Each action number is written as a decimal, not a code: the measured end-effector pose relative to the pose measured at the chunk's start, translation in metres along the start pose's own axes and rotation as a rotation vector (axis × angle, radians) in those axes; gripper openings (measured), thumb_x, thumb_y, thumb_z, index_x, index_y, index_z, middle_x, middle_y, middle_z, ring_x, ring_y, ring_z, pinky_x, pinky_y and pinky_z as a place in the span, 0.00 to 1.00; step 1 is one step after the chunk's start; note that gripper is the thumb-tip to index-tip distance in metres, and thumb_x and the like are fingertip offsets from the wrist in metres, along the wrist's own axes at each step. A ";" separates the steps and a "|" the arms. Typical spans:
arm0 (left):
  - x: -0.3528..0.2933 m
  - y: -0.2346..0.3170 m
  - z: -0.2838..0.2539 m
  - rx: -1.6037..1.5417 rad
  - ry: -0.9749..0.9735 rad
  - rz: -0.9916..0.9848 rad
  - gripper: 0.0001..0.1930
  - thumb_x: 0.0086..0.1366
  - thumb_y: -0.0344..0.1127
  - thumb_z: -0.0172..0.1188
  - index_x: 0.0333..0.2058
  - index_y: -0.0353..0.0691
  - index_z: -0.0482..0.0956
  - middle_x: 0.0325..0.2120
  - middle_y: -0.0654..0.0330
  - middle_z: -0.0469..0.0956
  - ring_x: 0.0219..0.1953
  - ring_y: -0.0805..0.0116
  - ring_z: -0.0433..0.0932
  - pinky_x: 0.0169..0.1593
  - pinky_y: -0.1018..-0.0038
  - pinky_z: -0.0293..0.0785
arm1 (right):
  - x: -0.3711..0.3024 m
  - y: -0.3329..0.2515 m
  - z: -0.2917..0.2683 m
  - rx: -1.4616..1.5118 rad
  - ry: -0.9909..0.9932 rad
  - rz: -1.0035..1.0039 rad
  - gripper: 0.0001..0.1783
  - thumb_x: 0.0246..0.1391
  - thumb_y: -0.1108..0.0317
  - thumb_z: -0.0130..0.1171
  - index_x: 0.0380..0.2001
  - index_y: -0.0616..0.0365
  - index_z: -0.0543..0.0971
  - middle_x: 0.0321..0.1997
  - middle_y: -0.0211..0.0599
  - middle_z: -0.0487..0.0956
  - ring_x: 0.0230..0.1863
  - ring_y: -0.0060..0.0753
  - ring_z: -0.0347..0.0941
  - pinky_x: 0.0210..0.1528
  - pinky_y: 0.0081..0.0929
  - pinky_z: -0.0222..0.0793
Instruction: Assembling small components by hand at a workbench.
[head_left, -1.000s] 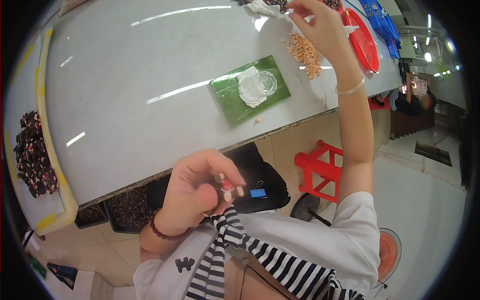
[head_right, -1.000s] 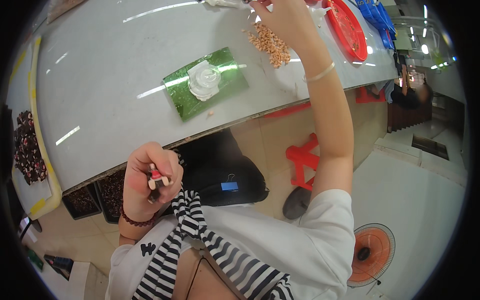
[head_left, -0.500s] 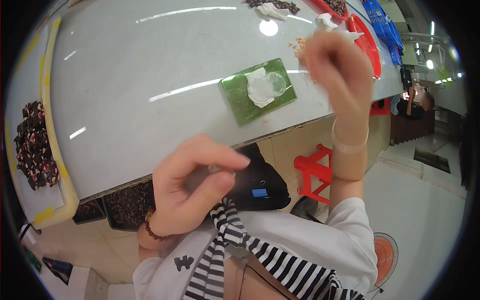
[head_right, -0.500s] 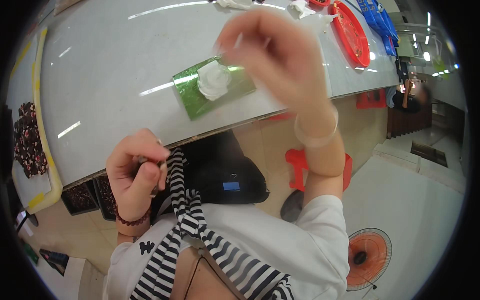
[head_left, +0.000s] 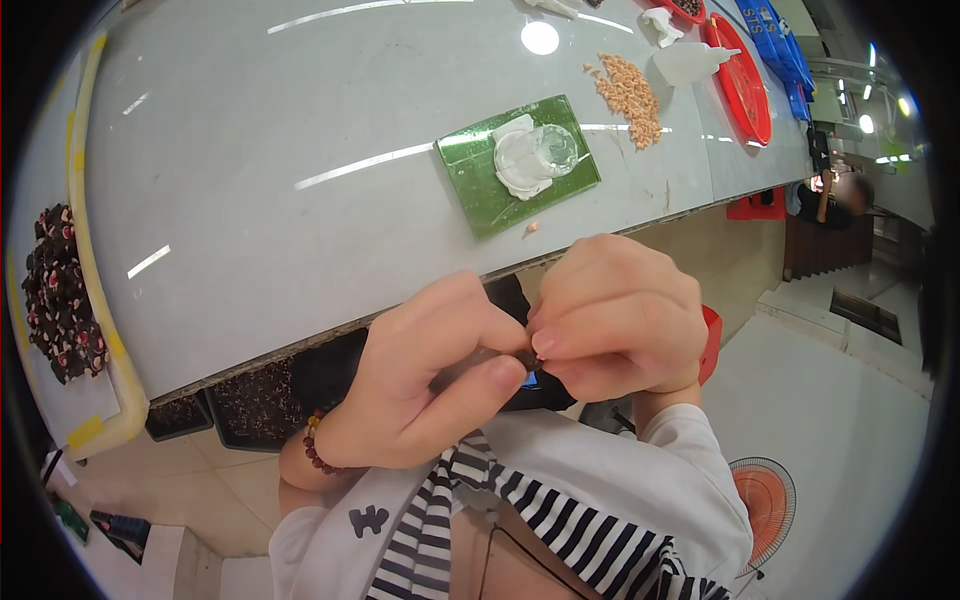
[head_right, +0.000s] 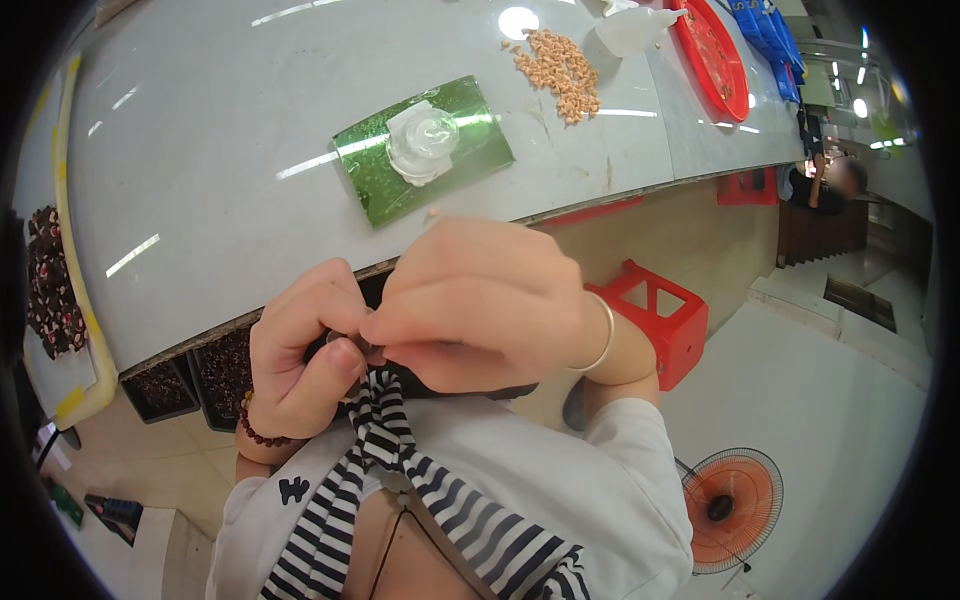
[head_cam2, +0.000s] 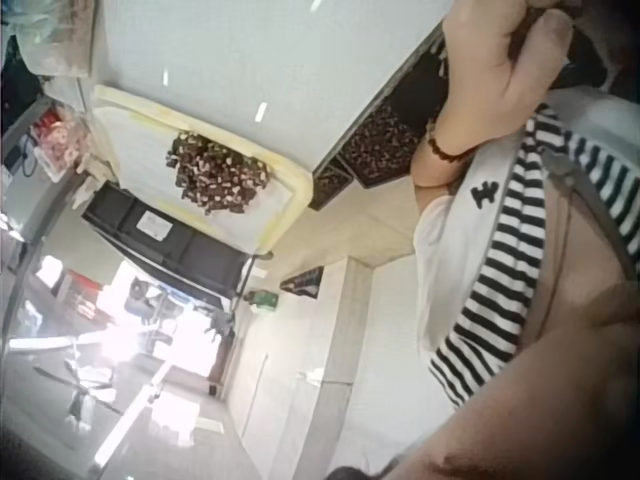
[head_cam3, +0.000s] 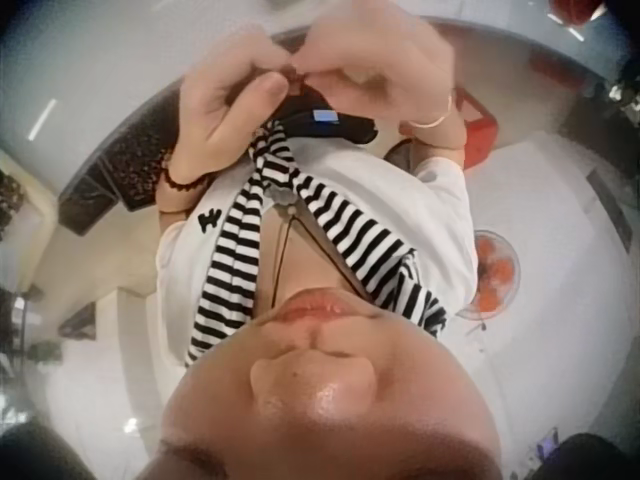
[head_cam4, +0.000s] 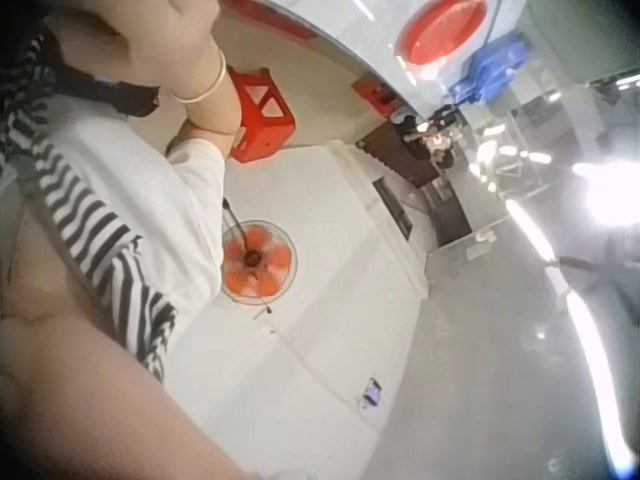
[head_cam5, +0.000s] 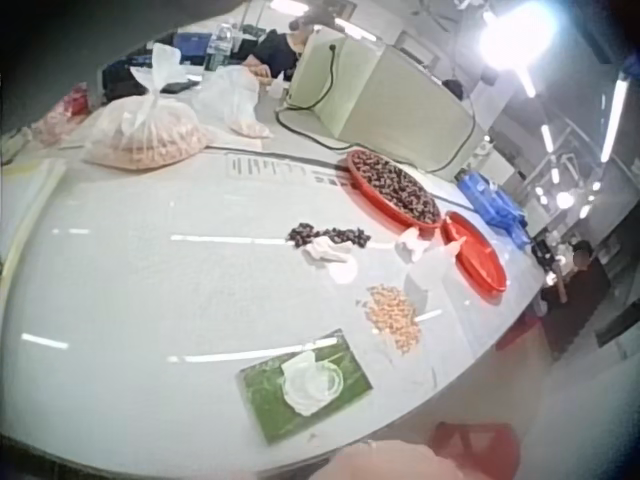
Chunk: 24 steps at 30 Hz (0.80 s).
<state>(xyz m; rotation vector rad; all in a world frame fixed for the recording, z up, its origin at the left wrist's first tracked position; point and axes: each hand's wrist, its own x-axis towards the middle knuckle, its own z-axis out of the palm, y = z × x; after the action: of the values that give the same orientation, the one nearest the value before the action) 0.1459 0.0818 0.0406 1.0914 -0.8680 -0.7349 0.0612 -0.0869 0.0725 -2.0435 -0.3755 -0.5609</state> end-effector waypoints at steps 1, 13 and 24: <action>0.001 0.000 0.000 -0.024 -0.024 -0.009 0.03 0.57 0.27 0.56 0.31 0.35 0.75 0.22 0.60 0.66 0.23 0.69 0.65 0.27 0.77 0.61 | 0.001 0.000 -0.003 -0.002 0.000 0.003 0.09 0.37 0.80 0.61 0.28 0.62 0.79 0.26 0.36 0.76 0.24 0.29 0.72 0.23 0.18 0.64; -0.004 0.003 0.001 -0.203 0.111 -0.161 0.19 0.62 0.46 0.56 0.31 0.32 0.75 0.21 0.63 0.70 0.21 0.79 0.66 0.25 0.84 0.60 | 0.003 0.001 -0.015 -0.300 0.021 -0.015 0.11 0.35 0.84 0.58 0.28 0.66 0.77 0.25 0.38 0.77 0.26 0.30 0.73 0.27 0.20 0.67; -0.014 -0.009 -0.004 -0.494 0.168 -0.028 0.14 0.55 0.22 0.63 0.41 0.32 0.76 0.32 0.62 0.77 0.30 0.82 0.71 0.33 0.85 0.65 | -0.012 0.037 -0.011 -0.205 0.447 0.502 0.05 0.47 0.80 0.59 0.31 0.66 0.77 0.29 0.31 0.78 0.29 0.16 0.67 0.32 0.13 0.63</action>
<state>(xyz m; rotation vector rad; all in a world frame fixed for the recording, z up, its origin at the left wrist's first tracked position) 0.1417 0.0927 0.0280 0.7108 -0.4903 -0.8138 0.0656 -0.1152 0.0443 -2.0254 0.4648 -0.7331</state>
